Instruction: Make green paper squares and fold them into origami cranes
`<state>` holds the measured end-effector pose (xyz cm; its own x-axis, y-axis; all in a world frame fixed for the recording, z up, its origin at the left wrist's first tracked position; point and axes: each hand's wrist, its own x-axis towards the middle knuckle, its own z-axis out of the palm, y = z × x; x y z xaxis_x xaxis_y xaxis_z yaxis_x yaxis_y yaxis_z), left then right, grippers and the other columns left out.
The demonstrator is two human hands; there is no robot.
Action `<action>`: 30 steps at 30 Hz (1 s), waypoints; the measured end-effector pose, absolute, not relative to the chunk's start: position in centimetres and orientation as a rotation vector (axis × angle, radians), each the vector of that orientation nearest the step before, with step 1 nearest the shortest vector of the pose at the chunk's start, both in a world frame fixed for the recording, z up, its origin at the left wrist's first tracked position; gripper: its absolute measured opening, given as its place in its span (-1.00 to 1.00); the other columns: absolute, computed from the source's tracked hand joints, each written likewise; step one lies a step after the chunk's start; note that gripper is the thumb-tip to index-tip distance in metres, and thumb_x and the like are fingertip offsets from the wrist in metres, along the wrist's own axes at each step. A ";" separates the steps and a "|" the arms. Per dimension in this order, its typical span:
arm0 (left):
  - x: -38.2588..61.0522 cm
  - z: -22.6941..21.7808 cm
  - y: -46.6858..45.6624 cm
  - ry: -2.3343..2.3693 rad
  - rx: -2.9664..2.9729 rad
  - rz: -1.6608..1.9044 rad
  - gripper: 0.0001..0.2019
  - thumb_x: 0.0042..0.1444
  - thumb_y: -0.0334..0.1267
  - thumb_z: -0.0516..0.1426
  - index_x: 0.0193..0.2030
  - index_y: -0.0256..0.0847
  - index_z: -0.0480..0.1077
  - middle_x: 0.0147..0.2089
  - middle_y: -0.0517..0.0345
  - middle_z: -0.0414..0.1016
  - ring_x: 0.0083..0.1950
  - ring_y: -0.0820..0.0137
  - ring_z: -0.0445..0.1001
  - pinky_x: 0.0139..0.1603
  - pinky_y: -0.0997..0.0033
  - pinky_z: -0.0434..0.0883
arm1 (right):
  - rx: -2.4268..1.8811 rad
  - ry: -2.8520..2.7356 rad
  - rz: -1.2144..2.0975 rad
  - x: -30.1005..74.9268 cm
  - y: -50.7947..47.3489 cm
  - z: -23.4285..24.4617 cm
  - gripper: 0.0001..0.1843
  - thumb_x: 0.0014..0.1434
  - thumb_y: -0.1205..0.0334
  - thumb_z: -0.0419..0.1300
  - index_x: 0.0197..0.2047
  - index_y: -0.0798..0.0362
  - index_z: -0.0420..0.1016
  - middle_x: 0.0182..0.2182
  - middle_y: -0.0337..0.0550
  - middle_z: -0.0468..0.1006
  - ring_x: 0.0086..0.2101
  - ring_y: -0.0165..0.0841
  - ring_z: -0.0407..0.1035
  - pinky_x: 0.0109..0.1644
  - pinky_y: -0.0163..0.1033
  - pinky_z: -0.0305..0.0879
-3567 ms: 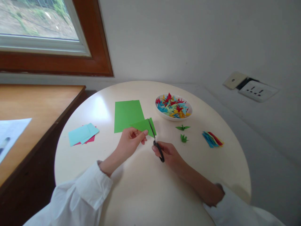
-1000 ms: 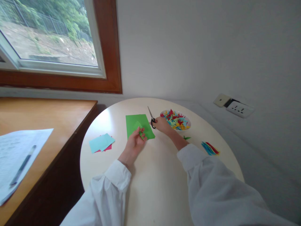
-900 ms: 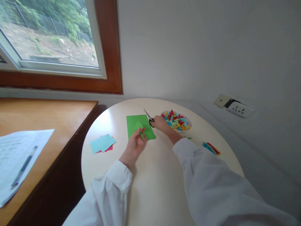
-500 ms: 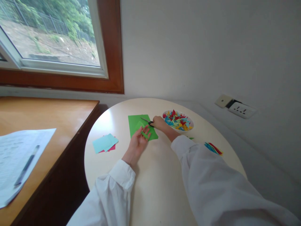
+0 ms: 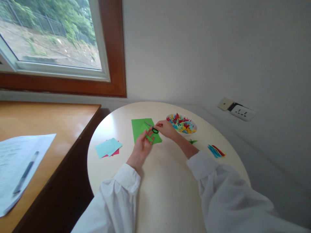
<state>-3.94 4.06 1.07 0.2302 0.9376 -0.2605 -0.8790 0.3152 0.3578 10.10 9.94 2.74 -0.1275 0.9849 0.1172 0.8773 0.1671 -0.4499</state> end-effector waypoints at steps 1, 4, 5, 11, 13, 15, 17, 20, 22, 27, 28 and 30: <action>-3.9 1.0 4.1 0.457 0.158 1.254 -0.80 0.17 -0.41 0.03 -0.46 -0.25 0.38 -0.37 0.07 0.54 -0.29 0.43 0.51 -0.27 0.47 0.40 | -1.726 -2.065 0.436 10.1 9.2 2.5 -0.73 0.15 0.21 0.09 -0.27 0.16 0.57 -0.41 -0.15 0.58 -0.39 -0.43 0.39 -0.35 -0.40 0.19; -3.9 0.7 4.2 0.427 0.188 1.242 -0.79 0.17 -0.42 0.04 -0.49 -0.27 0.37 -0.33 0.05 0.55 -0.30 0.45 0.50 -0.25 0.48 0.41 | -1.639 -2.052 0.589 10.2 7.6 1.6 -0.66 0.12 0.08 0.11 -0.41 0.16 0.59 -0.64 -0.30 0.41 -0.57 -0.50 0.22 -0.52 -0.39 0.03; -3.9 0.6 4.2 0.421 0.194 1.241 -0.79 0.16 -0.42 0.04 -0.49 -0.27 0.37 -0.31 0.05 0.55 -0.31 0.45 0.49 -0.24 0.48 0.41 | -1.620 -2.042 0.636 10.2 7.2 1.3 -0.62 0.11 0.04 0.10 -0.43 0.15 0.59 -0.70 -0.33 0.33 -0.61 -0.52 0.15 -0.55 -0.38 -0.02; -3.9 -0.1 4.3 0.392 0.245 1.216 -0.88 0.15 -0.38 0.08 -0.38 -0.26 0.41 -0.19 0.02 0.54 -0.23 0.39 0.49 -0.27 0.44 0.41 | -1.539 -1.949 0.854 9.5 6.5 -0.3 -0.77 0.03 0.19 0.19 -0.46 0.18 0.58 -0.67 -0.30 0.37 -0.60 -0.51 0.15 -0.52 -0.36 0.05; -3.9 -0.3 4.4 0.377 0.262 1.197 -0.91 0.15 -0.35 0.09 -0.32 -0.26 0.42 -0.19 0.02 0.53 -0.22 0.36 0.50 -0.25 0.40 0.42 | -1.519 -1.919 0.902 9.3 6.4 -0.6 -0.82 0.02 0.26 0.19 -0.46 0.18 0.57 -0.61 -0.24 0.46 -0.56 -0.47 0.22 -0.46 -0.34 0.14; -3.9 -0.4 4.4 0.374 0.273 1.176 -0.91 0.14 -0.34 0.10 -0.28 -0.26 0.42 -0.20 0.03 0.53 -0.25 0.36 0.51 -0.27 0.39 0.42 | -1.508 -1.897 0.935 9.0 6.2 -0.7 -0.85 0.01 0.32 0.19 -0.48 0.16 0.56 -0.58 -0.21 0.50 -0.53 -0.44 0.27 -0.43 -0.33 0.19; -3.9 -0.3 4.3 0.374 0.263 1.180 -0.90 0.15 -0.36 0.08 -0.29 -0.26 0.42 -0.22 0.04 0.53 -0.30 0.40 0.50 -0.32 0.44 0.41 | -1.500 -1.880 0.952 8.8 5.9 -0.5 -0.88 -0.01 0.36 0.19 -0.50 0.13 0.56 -0.55 -0.21 0.53 -0.51 -0.42 0.31 -0.39 -0.32 0.21; -3.8 0.0 4.1 0.373 0.235 1.204 -0.83 0.18 -0.41 0.03 -0.35 -0.26 0.42 -0.22 0.04 0.53 -0.31 0.43 0.48 -0.33 0.47 0.39 | -1.499 -1.868 0.957 8.4 5.4 -0.1 -0.87 -0.02 0.40 0.18 -0.52 0.09 0.54 -0.53 -0.23 0.55 -0.47 -0.41 0.34 -0.35 -0.32 0.23; -3.8 0.2 3.9 0.406 0.242 1.198 -0.83 0.18 -0.41 0.03 -0.37 -0.26 0.42 -0.21 0.03 0.53 -0.29 0.42 0.48 -0.32 0.46 0.39 | -1.518 -1.862 0.944 8.3 5.0 0.2 -0.86 -0.02 0.41 0.19 -0.55 0.09 0.52 -0.56 -0.25 0.53 -0.48 -0.42 0.32 -0.36 -0.33 0.22; -3.9 0.4 3.8 0.487 0.258 1.188 -0.84 0.17 -0.40 0.04 -0.37 -0.26 0.41 -0.21 0.04 0.52 -0.26 0.40 0.48 -0.20 0.38 0.42 | -1.613 -1.867 0.854 9.7 3.8 1.4 -0.87 0.00 0.31 0.17 -0.50 0.13 0.51 -0.65 -0.32 0.39 -0.58 -0.50 0.17 -0.50 -0.39 0.09; -3.9 0.4 3.8 0.502 0.248 1.180 -0.84 0.17 -0.39 0.04 -0.39 -0.26 0.40 -0.20 0.04 0.52 -0.23 0.39 0.48 -0.17 0.37 0.42 | -1.635 -1.873 0.825 10.5 3.5 1.8 -0.86 0.00 0.28 0.17 -0.50 0.15 0.51 -0.65 -0.33 0.37 -0.58 -0.51 0.16 -0.50 -0.39 0.08; -4.0 0.4 3.8 0.545 0.231 1.189 -0.84 0.17 -0.40 0.05 -0.40 -0.25 0.40 -0.20 0.04 0.52 -0.18 0.38 0.49 -0.12 0.36 0.42 | -1.700 -1.878 0.740 12.7 2.5 3.0 -0.83 0.01 0.26 0.16 -0.51 0.16 0.48 -0.66 -0.34 0.33 -0.59 -0.51 0.14 -0.50 -0.40 0.06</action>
<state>-3.96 3.77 0.39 0.2636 0.9232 -0.2797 -0.8146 0.3683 0.4481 12.71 2.53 3.05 -0.0975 0.9952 0.0037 0.7248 0.0736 -0.6850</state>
